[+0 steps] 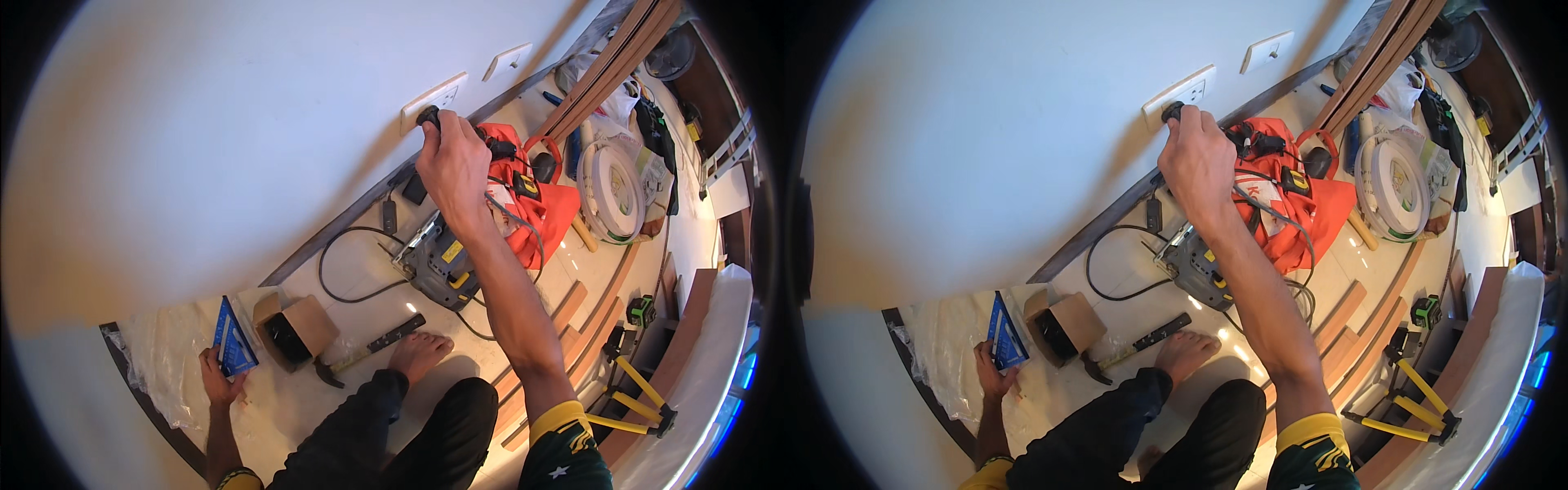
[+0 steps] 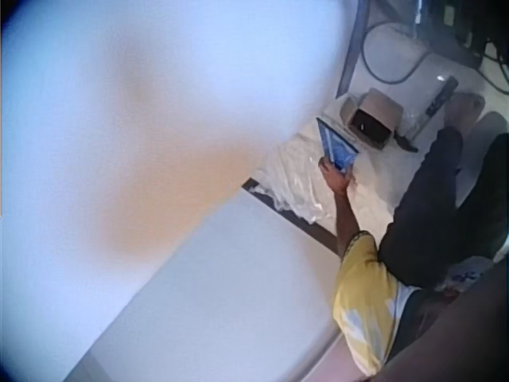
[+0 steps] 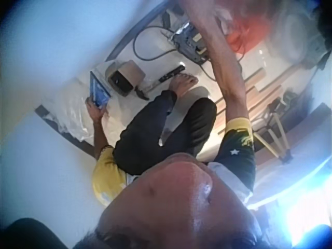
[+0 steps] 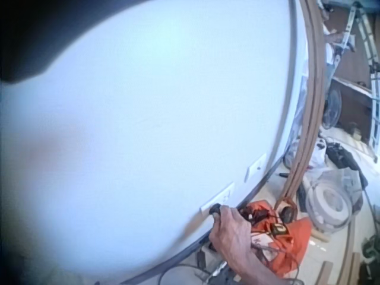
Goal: The person aligns and fits a wooden panel onto the side of a bedside cabinet, kemudian uses a jigsaw to trim another piece of wood while working on the floor.
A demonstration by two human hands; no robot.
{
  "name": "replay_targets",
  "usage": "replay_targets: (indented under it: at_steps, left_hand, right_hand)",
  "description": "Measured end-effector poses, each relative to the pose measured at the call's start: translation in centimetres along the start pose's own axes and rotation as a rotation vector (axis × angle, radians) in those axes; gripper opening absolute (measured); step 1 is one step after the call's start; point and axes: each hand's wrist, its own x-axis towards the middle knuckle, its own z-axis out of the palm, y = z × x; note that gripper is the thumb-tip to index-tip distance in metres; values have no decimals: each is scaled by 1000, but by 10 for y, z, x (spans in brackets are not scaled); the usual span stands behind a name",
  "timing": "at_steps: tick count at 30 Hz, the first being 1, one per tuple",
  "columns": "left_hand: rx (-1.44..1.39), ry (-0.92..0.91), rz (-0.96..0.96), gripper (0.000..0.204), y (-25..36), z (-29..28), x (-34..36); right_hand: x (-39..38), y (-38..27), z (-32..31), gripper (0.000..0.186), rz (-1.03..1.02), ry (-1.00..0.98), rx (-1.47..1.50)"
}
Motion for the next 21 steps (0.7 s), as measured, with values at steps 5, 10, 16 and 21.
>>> replay_targets:
  at_steps: [5, 10, 16, 21]
  left_hand:
    - [-21, 59, -49, 90, -8, 24, 3]
    - [-36, 23, -60, 87, 15, 23, 0]
    - [-90, -18, -79, 87, 16, 23, -52]
    - [-177, -19, -184, 85, 27, 85, -68]
  right_hand:
    - [7, 6, 1, 17, -27, -17, -30]
    - [11, 23, -6, 20, -92, -126, 47]
    - [-59, 5, -67, 43, -213, -11, 30]
    - [-240, 73, -70, 65, 57, -580, -226]
